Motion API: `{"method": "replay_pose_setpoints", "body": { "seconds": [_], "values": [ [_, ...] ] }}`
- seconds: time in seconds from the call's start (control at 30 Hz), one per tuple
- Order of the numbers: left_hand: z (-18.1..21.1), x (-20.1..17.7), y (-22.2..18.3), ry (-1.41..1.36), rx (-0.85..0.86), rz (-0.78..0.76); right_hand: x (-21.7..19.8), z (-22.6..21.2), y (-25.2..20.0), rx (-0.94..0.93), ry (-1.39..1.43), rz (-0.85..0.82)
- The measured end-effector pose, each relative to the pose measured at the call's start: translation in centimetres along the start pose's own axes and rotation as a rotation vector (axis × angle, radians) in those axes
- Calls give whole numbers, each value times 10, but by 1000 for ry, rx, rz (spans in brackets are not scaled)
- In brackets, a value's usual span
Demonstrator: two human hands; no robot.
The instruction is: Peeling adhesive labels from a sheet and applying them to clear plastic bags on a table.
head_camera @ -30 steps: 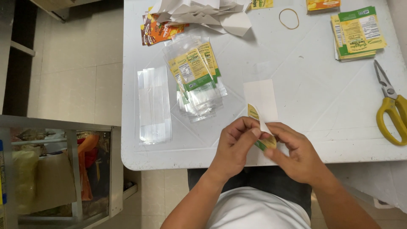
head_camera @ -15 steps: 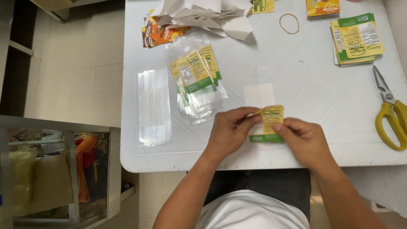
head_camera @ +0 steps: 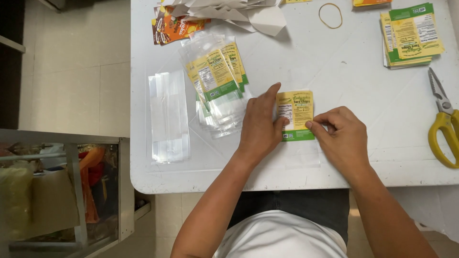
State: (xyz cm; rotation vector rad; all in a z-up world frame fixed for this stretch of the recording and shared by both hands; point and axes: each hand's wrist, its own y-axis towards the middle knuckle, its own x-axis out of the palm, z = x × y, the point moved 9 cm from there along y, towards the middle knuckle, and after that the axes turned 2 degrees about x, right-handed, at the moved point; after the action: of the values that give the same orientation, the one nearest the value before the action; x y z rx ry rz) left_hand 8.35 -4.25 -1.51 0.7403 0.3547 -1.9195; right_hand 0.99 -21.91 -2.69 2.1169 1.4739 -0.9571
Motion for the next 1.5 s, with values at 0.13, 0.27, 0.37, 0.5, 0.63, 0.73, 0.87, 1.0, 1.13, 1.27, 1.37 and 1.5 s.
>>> {"method": "replay_pose_setpoints", "body": {
  "seconds": [0.13, 0.27, 0.37, 0.5, 0.63, 0.73, 0.87, 1.0, 1.13, 1.27, 1.37, 1.5],
  "values": [
    [-18, 12, 1, 51, 81, 146, -2, 2, 2, -17, -1, 61],
    [-29, 20, 2, 81, 98, 125, -1, 1, 3, 4, -10, 58],
    [-23, 16, 2, 78, 104, 82, -2, 1, 4, 26, -14, 39],
    [-21, 14, 3, 75, 82, 35, -2, 0, 4, 11, -9, 50],
    [-13, 9, 5, 86, 38, -4, -4, 1, 4, 5, 17, 56],
    [-10, 9, 6, 104, 10, -34, -3, 4, 4, 16, 24, 46],
    [-7, 8, 6, 131, -10, -59, -3, 5, 2, 12, 54, 70],
    [-8, 9, 6, 140, -14, -70, -3, 4, 3, 51, 26, 43],
    [-5, 7, 5, 135, -16, -76, -4, 3, 3, 41, 30, 48],
    [-4, 8, 5, 149, -15, -88, -2, 8, 4, 51, 20, 42],
    [-3, 7, 6, 145, -13, -95, -5, 1, 2, 43, 44, 56],
    [-5, 10, 5, 143, -5, -90, -4, 1, 1, 27, 26, 59]
  ]
}}
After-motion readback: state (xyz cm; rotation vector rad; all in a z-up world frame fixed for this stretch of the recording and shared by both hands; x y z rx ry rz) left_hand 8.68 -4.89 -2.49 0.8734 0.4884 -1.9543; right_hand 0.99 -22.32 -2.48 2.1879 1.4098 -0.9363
